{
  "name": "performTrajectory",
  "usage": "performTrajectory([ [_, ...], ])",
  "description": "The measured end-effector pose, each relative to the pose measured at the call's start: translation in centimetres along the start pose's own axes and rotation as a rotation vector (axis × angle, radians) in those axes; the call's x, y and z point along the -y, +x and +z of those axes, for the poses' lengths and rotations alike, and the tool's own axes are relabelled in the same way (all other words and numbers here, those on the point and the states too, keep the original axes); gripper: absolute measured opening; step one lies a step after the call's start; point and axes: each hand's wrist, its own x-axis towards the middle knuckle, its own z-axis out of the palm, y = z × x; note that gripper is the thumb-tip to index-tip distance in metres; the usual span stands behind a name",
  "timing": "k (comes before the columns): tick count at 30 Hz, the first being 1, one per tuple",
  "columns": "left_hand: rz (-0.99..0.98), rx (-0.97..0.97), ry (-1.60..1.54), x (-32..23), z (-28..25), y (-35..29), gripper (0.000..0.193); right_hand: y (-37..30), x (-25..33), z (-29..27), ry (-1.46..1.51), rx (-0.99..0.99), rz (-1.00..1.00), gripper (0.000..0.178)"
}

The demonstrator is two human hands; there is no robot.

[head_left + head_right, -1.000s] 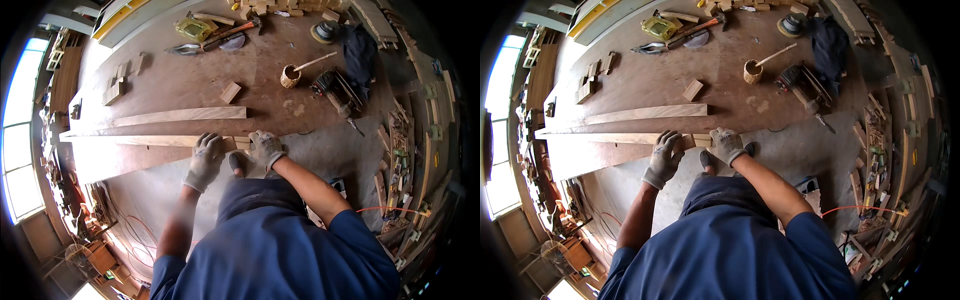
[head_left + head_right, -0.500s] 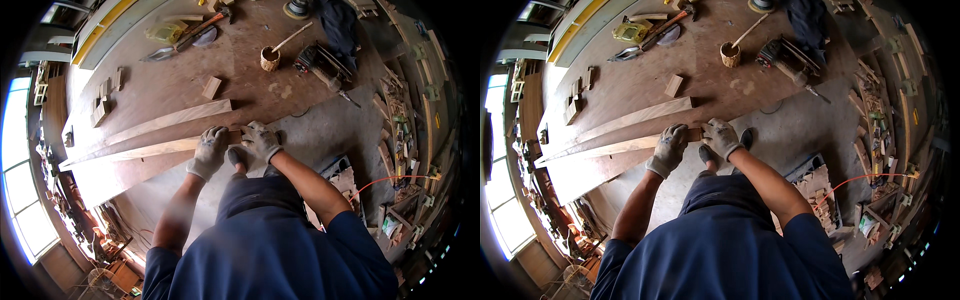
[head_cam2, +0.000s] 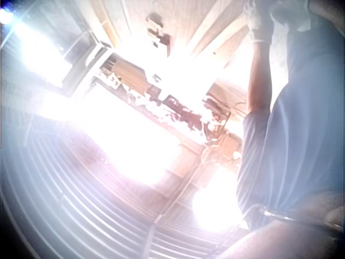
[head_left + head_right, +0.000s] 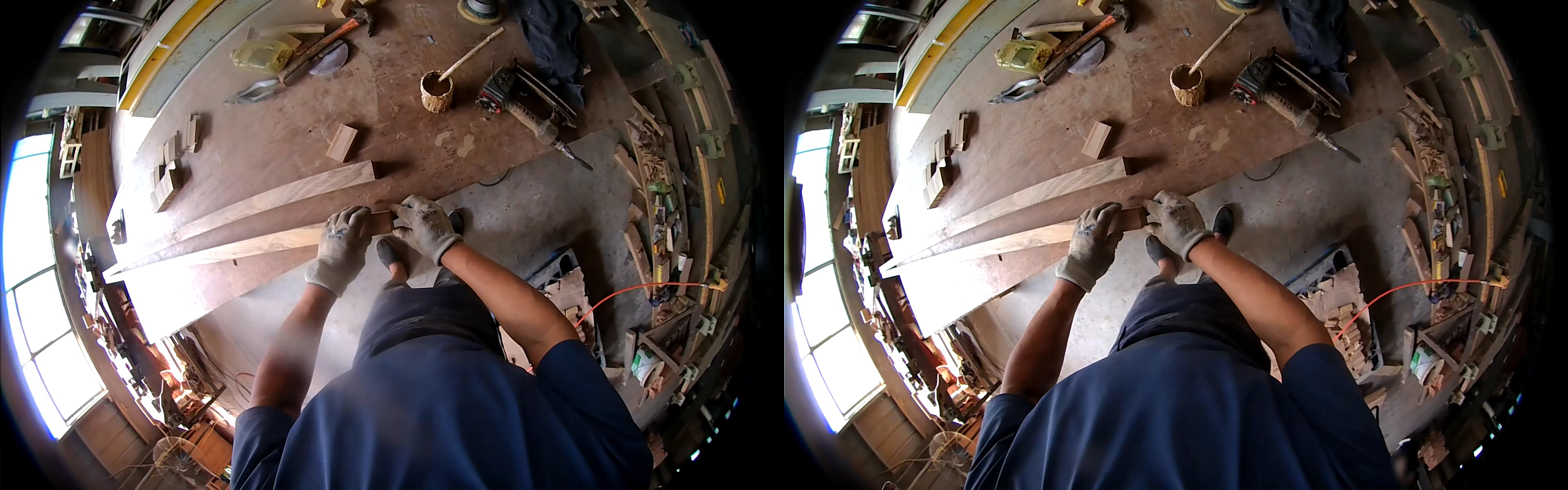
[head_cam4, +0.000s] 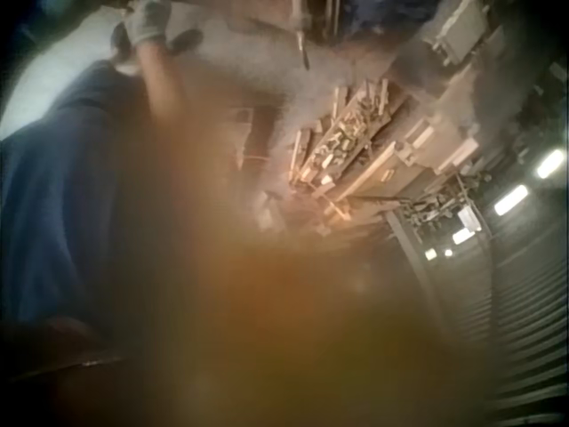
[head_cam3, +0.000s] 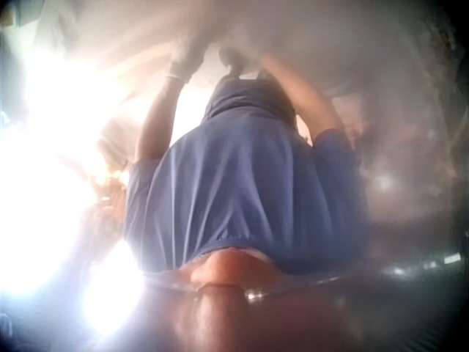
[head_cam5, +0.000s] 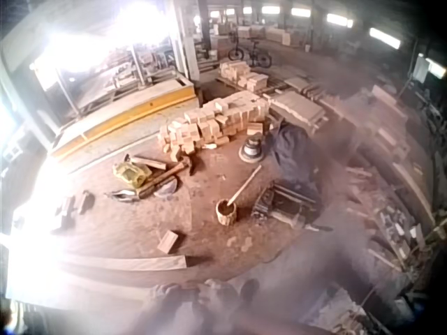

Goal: The person applies glue to small wooden blocks and attaches them to a long wooden plank using a nail gun. They repeat this process for several blocks, moving along the plank to secure each piece in place.

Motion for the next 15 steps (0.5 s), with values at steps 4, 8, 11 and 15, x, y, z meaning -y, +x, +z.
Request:
performTrajectory([
  [4, -0.039, 0.037, -0.005, -0.7, -0.7, 0.2, 0.064, 0.1, 0.2, -0.5, 0.005, 0.015, 0.008, 0.046],
  [8, 0.002, 0.022, 0.047, -2.5, -1.8, 1.1, 0.073, -0.7, 0.2, -0.7, 0.026, -0.024, -0.004, 0.044],
  [11, -0.01, 0.088, 0.136, -3.1, -1.4, 2.0, 0.072, -3.0, -1.0, -1.3, 0.069, -0.071, 0.012, 0.042],
  [15, -0.013, 0.118, 0.177, -2.7, -0.3, 2.5, 0.068, -6.2, -2.7, -3.9, 0.055, -0.139, 0.102, 0.034],
])
